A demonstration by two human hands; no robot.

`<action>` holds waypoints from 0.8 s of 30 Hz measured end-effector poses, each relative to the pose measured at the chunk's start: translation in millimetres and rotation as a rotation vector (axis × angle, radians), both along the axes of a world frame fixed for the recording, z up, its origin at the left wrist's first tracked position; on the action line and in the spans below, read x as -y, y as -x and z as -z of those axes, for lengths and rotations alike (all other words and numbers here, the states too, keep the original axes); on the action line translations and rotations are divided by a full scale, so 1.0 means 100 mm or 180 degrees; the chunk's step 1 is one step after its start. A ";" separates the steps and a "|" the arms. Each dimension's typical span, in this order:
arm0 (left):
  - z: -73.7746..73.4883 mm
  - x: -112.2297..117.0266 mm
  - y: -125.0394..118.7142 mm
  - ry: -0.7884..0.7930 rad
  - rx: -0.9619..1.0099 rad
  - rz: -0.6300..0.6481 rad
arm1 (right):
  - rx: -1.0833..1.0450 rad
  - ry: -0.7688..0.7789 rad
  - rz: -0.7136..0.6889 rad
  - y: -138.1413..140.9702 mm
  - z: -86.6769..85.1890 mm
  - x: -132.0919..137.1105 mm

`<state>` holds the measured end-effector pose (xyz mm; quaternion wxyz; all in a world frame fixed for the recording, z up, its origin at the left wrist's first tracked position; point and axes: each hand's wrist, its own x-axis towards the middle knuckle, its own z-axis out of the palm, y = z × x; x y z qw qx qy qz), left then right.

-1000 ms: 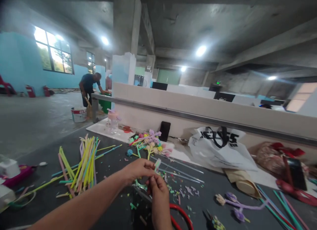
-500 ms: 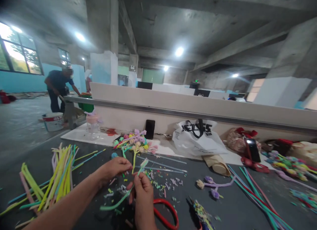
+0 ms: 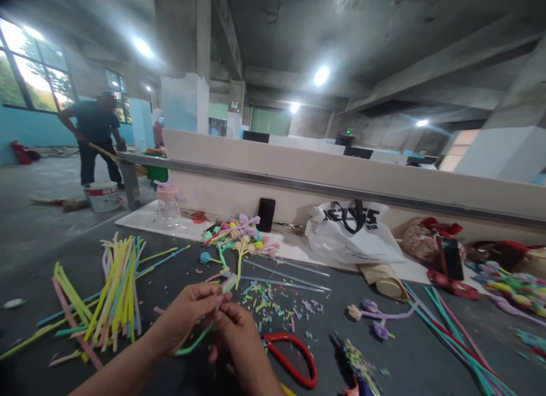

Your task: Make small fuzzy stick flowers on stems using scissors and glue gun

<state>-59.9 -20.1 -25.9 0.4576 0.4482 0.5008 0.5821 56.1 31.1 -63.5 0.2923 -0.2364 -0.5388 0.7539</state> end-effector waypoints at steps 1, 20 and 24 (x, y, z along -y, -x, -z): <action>0.00 0.00 0.02 -0.0106 -0.0144 -0.0126 | 0.0083 -0.0071 0.0195 -0.03 -0.01 -0.04; -0.13 0.12 -0.05 -0.0020 -0.1855 -0.0117 | -0.0518 -0.0773 0.0544 -0.27 -0.20 -0.17; -0.13 0.12 -0.05 0.0240 -0.1958 -0.0095 | -0.0434 -0.0696 0.0577 -0.25 -0.22 -0.14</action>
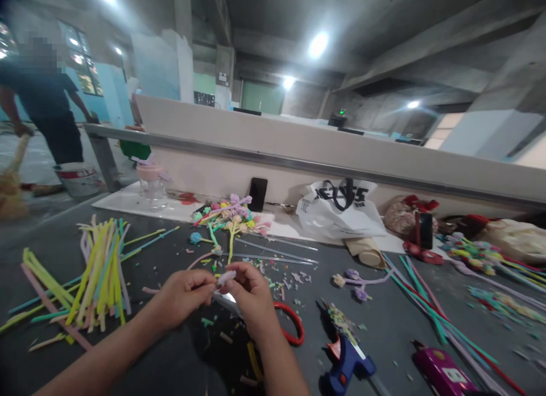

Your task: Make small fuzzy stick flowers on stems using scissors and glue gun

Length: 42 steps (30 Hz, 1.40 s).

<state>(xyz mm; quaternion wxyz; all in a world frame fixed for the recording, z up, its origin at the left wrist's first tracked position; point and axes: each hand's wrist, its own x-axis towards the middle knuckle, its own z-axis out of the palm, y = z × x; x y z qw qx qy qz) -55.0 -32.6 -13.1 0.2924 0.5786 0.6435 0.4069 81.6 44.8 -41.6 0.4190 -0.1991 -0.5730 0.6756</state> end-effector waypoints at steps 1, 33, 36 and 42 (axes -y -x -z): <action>0.00 0.00 0.00 0.0063 -0.0062 -0.0020 | 0.0010 0.0023 -0.0020 0.01 0.00 0.01; 0.23 -0.02 -0.01 0.0802 0.2488 0.0591 | 0.2818 -0.1145 0.2953 -1.45 -0.33 0.44; 0.26 -0.03 -0.01 0.0811 0.2461 0.0669 | 0.3885 -0.0964 0.3111 -1.62 -0.02 0.39; 0.23 -0.02 0.03 0.0772 0.2338 0.0568 | 0.4621 -0.0570 0.2934 -1.58 0.05 0.43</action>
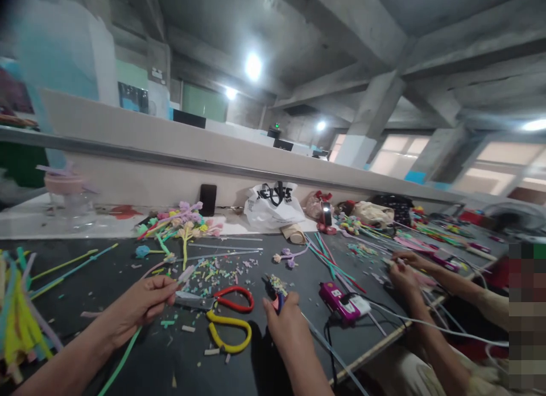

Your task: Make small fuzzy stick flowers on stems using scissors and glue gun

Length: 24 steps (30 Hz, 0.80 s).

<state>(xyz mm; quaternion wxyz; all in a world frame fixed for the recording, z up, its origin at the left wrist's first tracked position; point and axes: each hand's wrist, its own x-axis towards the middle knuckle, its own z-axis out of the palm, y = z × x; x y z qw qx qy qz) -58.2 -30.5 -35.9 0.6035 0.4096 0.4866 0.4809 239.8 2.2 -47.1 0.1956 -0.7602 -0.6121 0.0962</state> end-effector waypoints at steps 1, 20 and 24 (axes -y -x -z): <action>-0.01 0.00 0.01 0.0014 -0.0010 -0.0007 | -0.0061 0.0008 0.0007 -0.01 0.00 0.00; 0.06 0.02 -0.06 0.0070 0.0222 0.0246 | -0.5368 0.0951 -0.0165 -0.33 -0.10 0.33; 0.07 0.02 -0.10 0.0083 0.0337 0.0270 | -0.5903 0.0651 -0.0564 -0.18 -0.17 0.42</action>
